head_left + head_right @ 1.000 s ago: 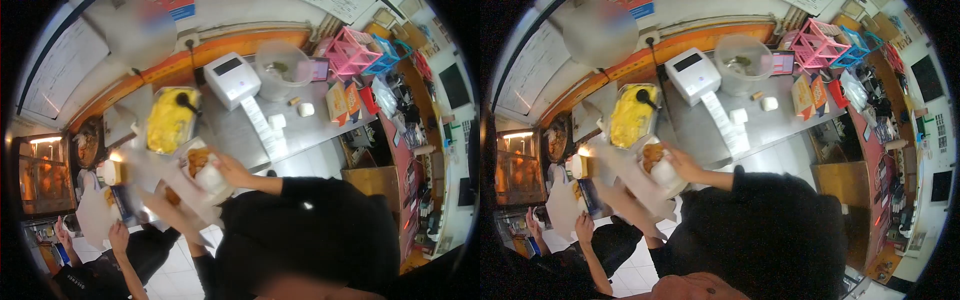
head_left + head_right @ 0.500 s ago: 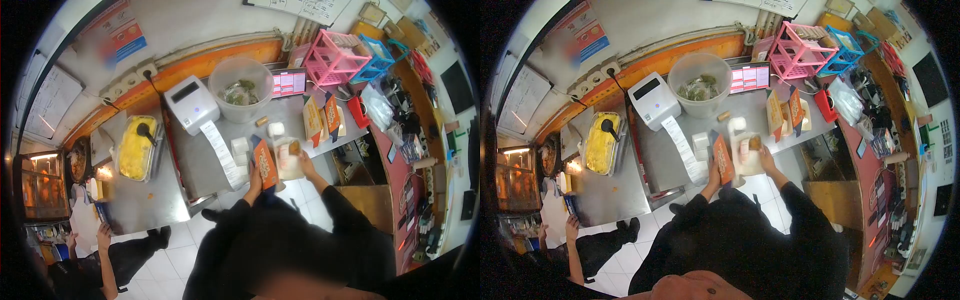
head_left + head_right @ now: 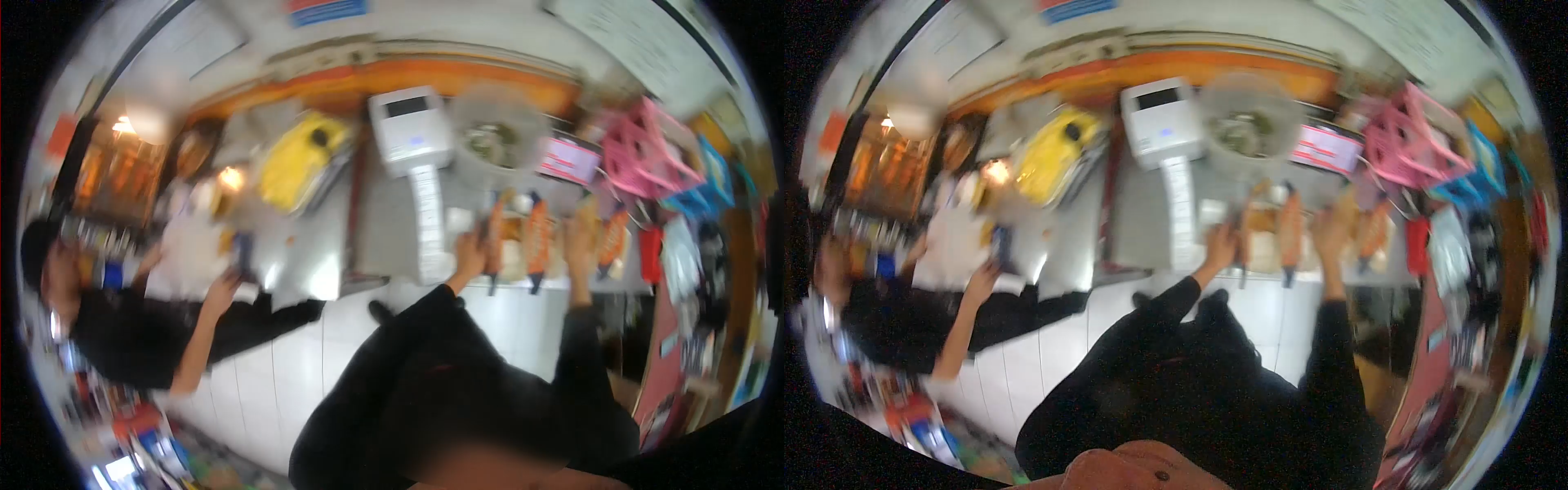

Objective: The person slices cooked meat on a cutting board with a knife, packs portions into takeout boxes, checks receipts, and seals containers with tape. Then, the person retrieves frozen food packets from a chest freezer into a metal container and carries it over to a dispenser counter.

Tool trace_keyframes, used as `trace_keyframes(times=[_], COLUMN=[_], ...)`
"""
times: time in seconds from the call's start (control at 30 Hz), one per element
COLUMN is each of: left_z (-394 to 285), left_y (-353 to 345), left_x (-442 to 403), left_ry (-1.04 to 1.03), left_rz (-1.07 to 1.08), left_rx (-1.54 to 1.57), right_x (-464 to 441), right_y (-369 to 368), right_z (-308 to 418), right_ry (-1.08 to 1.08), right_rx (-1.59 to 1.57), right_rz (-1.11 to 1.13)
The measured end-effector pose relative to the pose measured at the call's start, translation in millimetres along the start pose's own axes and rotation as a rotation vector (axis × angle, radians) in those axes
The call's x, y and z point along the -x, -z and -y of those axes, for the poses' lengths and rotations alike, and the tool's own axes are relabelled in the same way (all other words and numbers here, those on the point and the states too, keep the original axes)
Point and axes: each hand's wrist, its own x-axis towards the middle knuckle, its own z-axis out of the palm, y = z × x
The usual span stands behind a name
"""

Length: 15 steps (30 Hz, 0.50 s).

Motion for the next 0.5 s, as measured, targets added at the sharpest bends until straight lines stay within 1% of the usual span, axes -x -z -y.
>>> trace_keyframes(times=[0.03, 0.07, 0.1, 0.13, 0.17, 0.27, 0.3, 0.37, 0.43, 0.5], left_z=[-3, -7, -2, 1, 1, 14, 15, 18, 26, 38], left_y=[31, 63, 95, 122, 155, 236, 263, 312, 353, 387], left_x=[8, 19, 29, 39, 48, 78, 83, 94, 107, 119], left_ry=[0.116, 0.213, 0.264, 0.299, 0.357, 0.426, 0.452, 0.487, 0.497, 0.456], left_rz=[0.098, 0.184, 0.157, 0.138, 0.112, -0.074, -0.168, -0.374, -0.583, -0.692], left_rx=[0.213, 0.442, 0.546, 0.655, 0.59, 0.787, 0.752, 0.706, 0.673, 0.68], right_x=[-24, -33, -34, -27, -23, -19, -24, -21, -27, -16], right_y=[50, 69, 72, 66, 62, 60, 66, 49, 66, 57], right_z=[31, 50, 66, 81, 99, 200, 241, 313, 386, 448], right_ry=[-0.16, -0.282, -0.415, -0.444, -0.484, -0.276, -0.156, -0.206, -0.094, -0.025], right_rx=[-0.203, -0.48, -0.744, -0.896, -1.037, -1.114, -1.13, -1.486, -1.476, -1.623], right_rz=[0.053, 0.085, 0.133, 0.175, 0.218, 0.336, 0.329, 0.548, 0.718, 0.822])
